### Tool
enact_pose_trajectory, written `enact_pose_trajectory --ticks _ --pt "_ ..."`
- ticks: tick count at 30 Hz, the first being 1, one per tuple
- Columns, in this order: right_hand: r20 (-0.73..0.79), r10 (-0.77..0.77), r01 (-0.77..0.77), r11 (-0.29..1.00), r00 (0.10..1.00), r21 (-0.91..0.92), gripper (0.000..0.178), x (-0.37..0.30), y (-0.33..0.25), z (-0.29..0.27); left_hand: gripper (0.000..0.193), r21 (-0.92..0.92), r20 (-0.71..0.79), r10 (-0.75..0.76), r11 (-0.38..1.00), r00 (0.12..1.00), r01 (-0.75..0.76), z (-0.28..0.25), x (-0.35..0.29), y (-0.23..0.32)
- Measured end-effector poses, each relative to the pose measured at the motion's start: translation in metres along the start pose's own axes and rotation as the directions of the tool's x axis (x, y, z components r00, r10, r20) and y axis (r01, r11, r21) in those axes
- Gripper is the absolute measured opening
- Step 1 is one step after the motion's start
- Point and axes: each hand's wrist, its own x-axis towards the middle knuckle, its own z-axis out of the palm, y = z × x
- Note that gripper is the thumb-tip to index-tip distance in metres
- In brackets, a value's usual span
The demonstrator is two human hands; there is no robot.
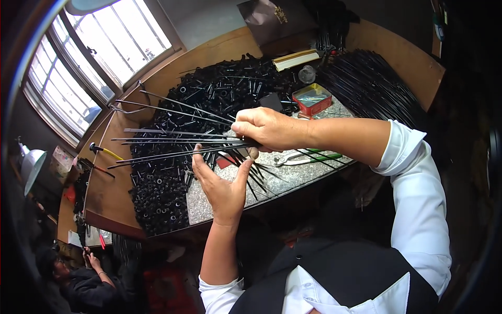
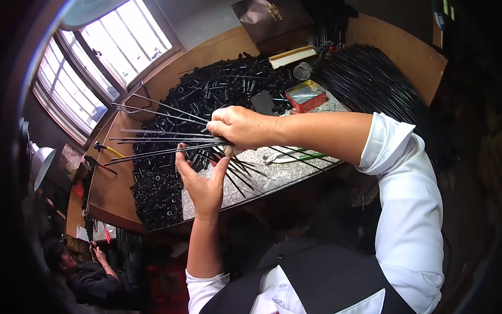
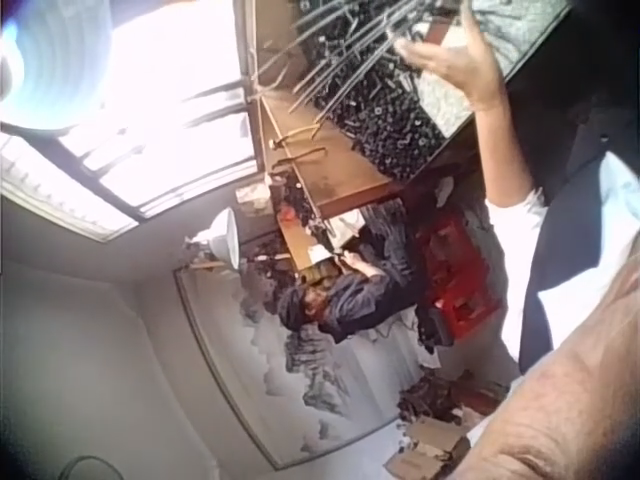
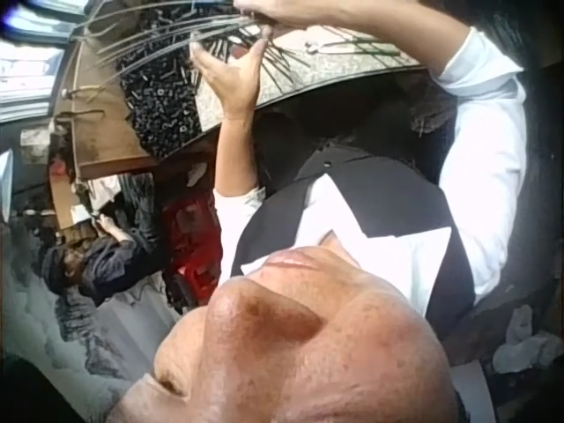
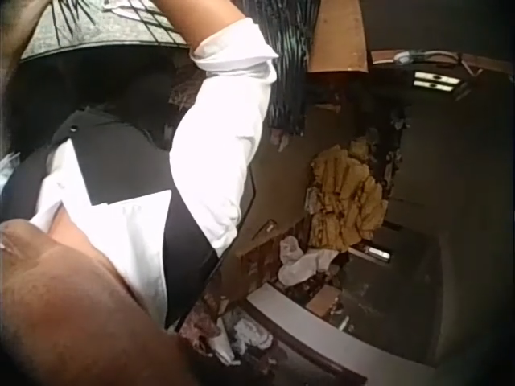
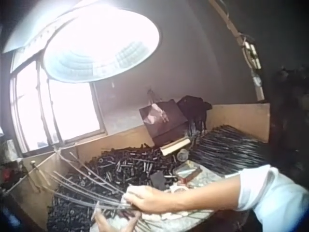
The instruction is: Assembling umbrella frame components by connecting spokes to a central hub and using pliers to secure them.
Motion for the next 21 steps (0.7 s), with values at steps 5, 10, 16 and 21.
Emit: enact_pose_trajectory --ticks 5,10,16,21 --pt "0.115 0.036 -0.044 0.997 0.993 0.061 0.027 -0.009 -0.02 0.017 0.081 -0.455 0.027 -0.066 0.888 0.997 0.072 0.008 0.009 0.006" --pt "0.289 0.069 -0.064 0.998 0.955 -0.027 0.03 -0.035 -0.019 0.016 0.037 -0.654 -0.1 -0.157 0.754 0.983 0.054 0.001 0.026 -0.009" --pt "0.428 0.327 -0.392 0.917 0.843 0.072 0.024 -0.084 -0.038 0.007 0.026 -0.739 -0.056 -0.305 0.653 0.951 0.167 -0.018 0.055 -0.03" --pt "0.418 0.316 -0.445 0.858 0.852 0.258 0.018 -0.092 -0.039 0.004 0.01 -0.604 0.23 -0.259 0.718 0.938 0.346 -0.021 0.071 -0.024"
